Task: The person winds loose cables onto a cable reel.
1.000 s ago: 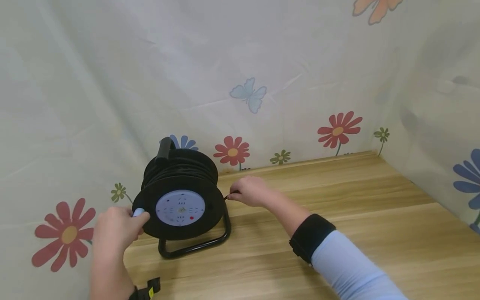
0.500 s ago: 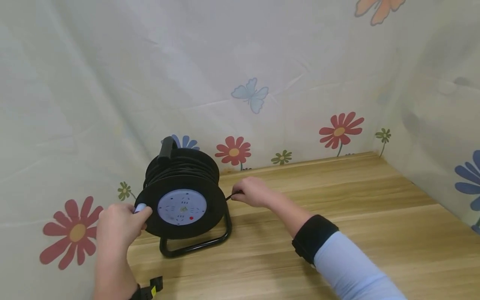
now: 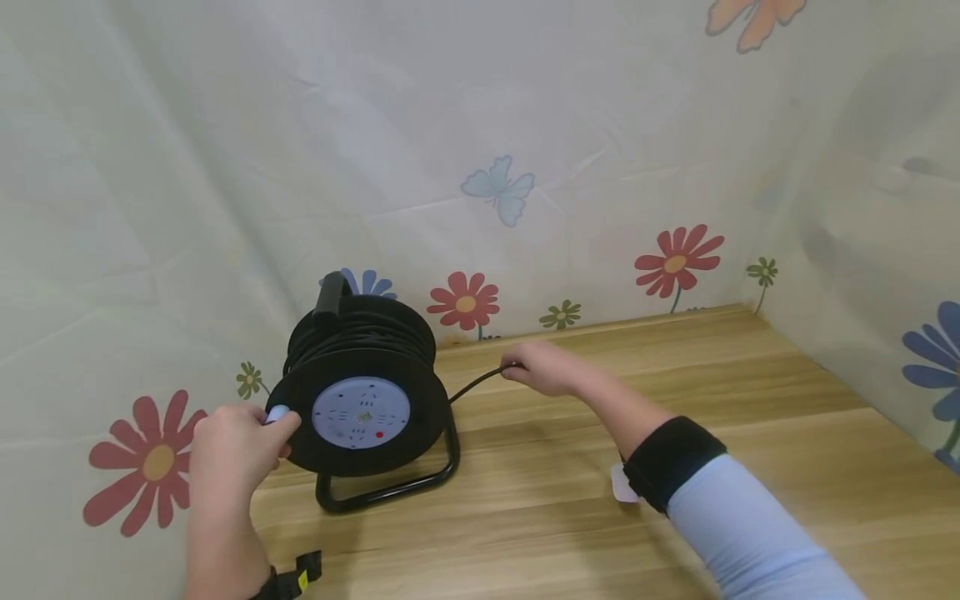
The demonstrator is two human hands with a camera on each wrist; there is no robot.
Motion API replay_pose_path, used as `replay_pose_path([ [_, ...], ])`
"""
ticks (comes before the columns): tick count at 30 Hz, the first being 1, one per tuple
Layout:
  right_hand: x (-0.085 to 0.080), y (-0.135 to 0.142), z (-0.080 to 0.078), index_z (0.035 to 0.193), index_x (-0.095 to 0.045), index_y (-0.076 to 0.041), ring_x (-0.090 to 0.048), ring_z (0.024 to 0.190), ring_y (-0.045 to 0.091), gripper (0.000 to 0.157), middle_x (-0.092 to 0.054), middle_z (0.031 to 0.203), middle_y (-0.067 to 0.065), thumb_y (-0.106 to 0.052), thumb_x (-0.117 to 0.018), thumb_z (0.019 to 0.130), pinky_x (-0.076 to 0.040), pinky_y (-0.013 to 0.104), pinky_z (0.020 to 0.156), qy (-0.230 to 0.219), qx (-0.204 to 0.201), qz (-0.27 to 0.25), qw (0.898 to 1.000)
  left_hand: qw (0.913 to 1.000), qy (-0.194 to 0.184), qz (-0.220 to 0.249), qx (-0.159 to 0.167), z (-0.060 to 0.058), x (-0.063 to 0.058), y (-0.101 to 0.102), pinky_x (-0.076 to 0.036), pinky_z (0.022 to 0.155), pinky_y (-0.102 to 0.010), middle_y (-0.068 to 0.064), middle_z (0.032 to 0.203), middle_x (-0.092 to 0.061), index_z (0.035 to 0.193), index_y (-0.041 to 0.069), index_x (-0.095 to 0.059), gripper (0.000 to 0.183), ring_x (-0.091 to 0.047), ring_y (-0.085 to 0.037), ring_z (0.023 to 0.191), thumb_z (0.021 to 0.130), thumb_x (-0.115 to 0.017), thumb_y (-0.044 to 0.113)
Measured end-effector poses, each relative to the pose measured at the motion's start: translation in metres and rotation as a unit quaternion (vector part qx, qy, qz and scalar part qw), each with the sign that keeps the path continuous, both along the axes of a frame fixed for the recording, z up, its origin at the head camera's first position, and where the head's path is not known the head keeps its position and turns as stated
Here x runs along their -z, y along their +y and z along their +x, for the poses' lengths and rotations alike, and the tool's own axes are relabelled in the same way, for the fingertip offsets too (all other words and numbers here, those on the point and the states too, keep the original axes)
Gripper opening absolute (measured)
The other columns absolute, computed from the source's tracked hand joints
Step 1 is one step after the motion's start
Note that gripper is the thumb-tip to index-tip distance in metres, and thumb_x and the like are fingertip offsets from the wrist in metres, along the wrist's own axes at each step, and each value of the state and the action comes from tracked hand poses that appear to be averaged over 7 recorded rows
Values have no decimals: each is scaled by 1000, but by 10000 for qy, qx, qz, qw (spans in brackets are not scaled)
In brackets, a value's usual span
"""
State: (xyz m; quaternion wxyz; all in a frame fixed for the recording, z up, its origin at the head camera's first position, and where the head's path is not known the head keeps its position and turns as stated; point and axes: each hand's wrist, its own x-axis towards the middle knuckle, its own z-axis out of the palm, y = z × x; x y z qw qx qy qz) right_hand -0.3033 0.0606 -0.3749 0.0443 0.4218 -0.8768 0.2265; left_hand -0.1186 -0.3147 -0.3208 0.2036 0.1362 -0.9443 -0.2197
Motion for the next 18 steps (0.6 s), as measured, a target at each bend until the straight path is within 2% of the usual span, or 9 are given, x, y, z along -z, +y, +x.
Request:
replay_pose_path([
  [8,-7,32,-3,102,-69,-8,-56,75,14,13,-65,86,-2,-15,-58,104,-48,38,73,42,454,-69,9989,10000,-16,5,-63,2,1,-1,-45,52,-34,-4,61,-65,76,-2,-69,40,-59,-22,59,93,-67,34],
  [14,-6,57,-7,100,-69,-8,-54,71,15,10,-64,85,-1,-12,-61,103,-46,37,69,-27,477,-267,9985,10000,-44,10,-48,1,1,-2,-46,53,-33,-4,62,-65,77,-3,-69,40,-59,-22,60,93,-68,34],
  [18,-3,76,-11,99,-69,-7,-52,71,16,10,-64,84,0,-11,-61,102,-44,37,68,1,648,-415,9970,10000,-76,43,-29,1,2,-2,-47,54,-33,-4,62,-66,79,-3,-69,40,-59,-23,61,93,-68,34],
])
